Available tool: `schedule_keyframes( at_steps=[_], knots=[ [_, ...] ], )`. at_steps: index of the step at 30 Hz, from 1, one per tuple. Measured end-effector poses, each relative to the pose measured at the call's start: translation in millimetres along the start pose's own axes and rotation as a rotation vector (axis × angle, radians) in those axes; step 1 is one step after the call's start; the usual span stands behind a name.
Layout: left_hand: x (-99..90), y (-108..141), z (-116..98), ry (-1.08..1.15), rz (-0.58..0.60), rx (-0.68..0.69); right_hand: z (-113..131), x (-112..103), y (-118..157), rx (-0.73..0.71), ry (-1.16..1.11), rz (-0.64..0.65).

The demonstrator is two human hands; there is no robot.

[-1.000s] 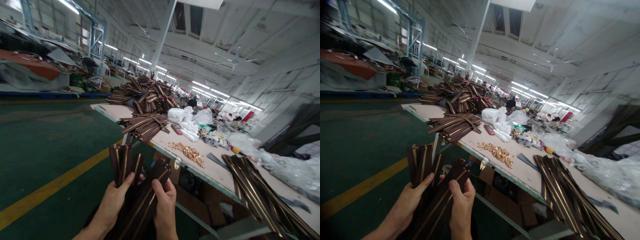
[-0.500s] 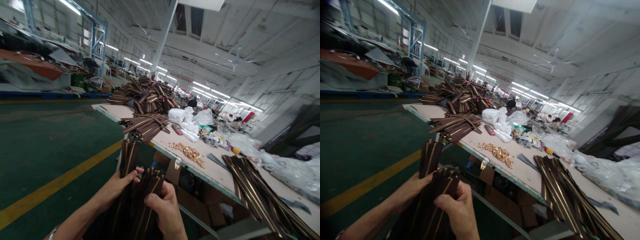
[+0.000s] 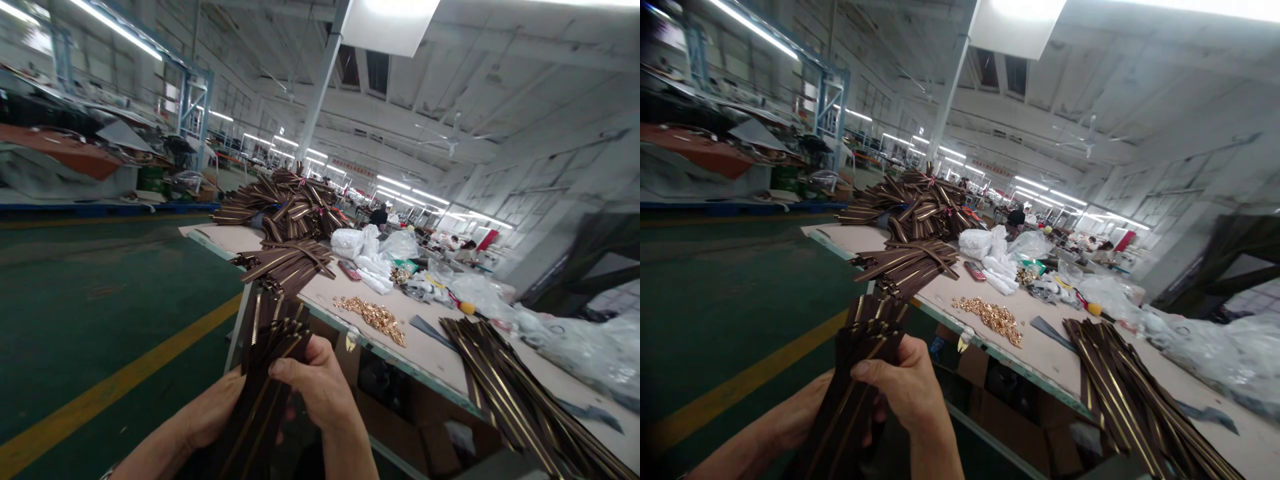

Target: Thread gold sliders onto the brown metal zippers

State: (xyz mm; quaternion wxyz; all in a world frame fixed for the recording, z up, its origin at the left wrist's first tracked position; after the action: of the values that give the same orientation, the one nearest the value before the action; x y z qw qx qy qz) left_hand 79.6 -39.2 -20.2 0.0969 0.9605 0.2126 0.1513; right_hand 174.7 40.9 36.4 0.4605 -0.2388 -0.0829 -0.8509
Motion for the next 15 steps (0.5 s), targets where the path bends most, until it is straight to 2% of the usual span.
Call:
schedule_keyframes(
  at_steps=[5, 10, 15],
  knots=[
    [-7.4, -8, -7, -0.031, 0.076, 0.021, 1, -1, -2, -0.071, -0.024, -0.033],
    [-7.3, -8, -4, -0.052, 0.133, 0.077, -4, -7, 0, -0.163, 0.025, -0.053],
    [-7.3, -5, -8, -0.111, 0.22, 0.154, -9, -12, 3, -0.329, 0.094, -0.222]
  ],
)
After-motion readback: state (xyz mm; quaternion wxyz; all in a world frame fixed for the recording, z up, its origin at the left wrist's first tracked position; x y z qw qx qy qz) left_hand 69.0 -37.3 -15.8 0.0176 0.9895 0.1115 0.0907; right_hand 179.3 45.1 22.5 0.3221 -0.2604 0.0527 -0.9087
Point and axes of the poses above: each hand's wrist, its own y-axis away from the middle knuckle, its own x-axis out of the palm, z = x × y, the point moved 1 cm from there along -y, towards the middle knuckle, and after that the axes turned 13 degrees about -y, right-handed, at the moved point
